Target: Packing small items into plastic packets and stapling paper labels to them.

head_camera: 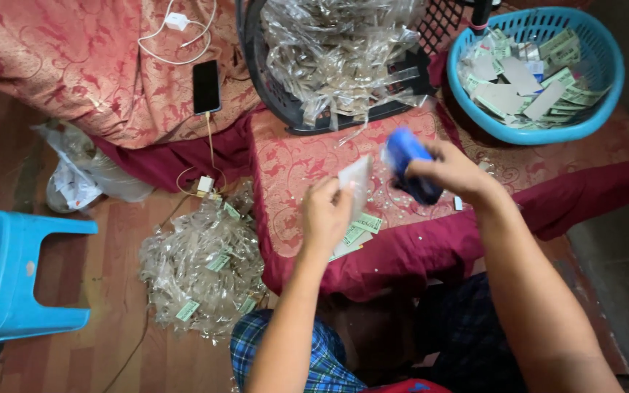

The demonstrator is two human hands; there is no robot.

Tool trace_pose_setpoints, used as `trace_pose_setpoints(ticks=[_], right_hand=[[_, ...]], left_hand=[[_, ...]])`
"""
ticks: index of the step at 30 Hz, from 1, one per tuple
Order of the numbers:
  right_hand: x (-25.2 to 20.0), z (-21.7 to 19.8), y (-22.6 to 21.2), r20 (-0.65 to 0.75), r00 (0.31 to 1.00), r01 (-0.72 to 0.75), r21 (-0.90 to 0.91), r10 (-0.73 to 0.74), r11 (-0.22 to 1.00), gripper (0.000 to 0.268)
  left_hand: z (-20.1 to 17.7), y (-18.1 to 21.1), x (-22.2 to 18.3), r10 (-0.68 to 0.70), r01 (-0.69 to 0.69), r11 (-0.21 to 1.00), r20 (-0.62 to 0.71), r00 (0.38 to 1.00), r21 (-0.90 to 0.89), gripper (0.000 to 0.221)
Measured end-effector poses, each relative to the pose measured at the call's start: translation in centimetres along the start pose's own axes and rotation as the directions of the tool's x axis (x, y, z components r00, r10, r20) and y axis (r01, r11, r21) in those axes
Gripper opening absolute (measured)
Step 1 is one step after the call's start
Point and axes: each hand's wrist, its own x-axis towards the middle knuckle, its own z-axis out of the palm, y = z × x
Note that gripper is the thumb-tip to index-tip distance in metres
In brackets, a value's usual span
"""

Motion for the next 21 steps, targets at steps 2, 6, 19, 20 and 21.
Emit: trace_pose_setpoints(ticks=[2, 6, 19, 20, 21], right_hand=[[2.2, -0.1, 2.8, -0.044, 0.997, 0.066, 0.266, -0.056, 0.962, 0.034], [2.2, 3.4, 2.0, -0.346, 0.91, 0.39, 0.53, -0.227, 0.753, 0.03], [8.4, 6.1, 9.4, -0.411, 0.902, 0.352, 0.527, -0.13, 0.774, 0.06], [7.8, 6.2, 8.5, -0.429, 0.895, 0.359, 0.53, -0.122, 0.768, 0.063], [7.3, 6.3, 7.6, -0.447, 0.887, 0.366, 0.533, -0.114, 0.762, 0.066]], left_hand=[[1.7, 0.0, -0.5, 0.05, -0.05, 0.998, 0.029, 0.998, 0.024, 0.031], [4.0, -0.3, -1.6, 0.177, -0.185, 0.981, 0.117, 0.977, 0.062, 0.024], [3.7, 1.2, -1.7, 0.2, -0.207, 0.971, 0.07, 0.977, 0.116, 0.025], [3.8, 1.0, -1.9, 0.193, -0.201, 0.973, 0.081, 0.978, 0.115, 0.027], [4.0, 0.7, -2.0, 0.186, -0.196, 0.974, 0.092, 0.978, 0.113, 0.029]])
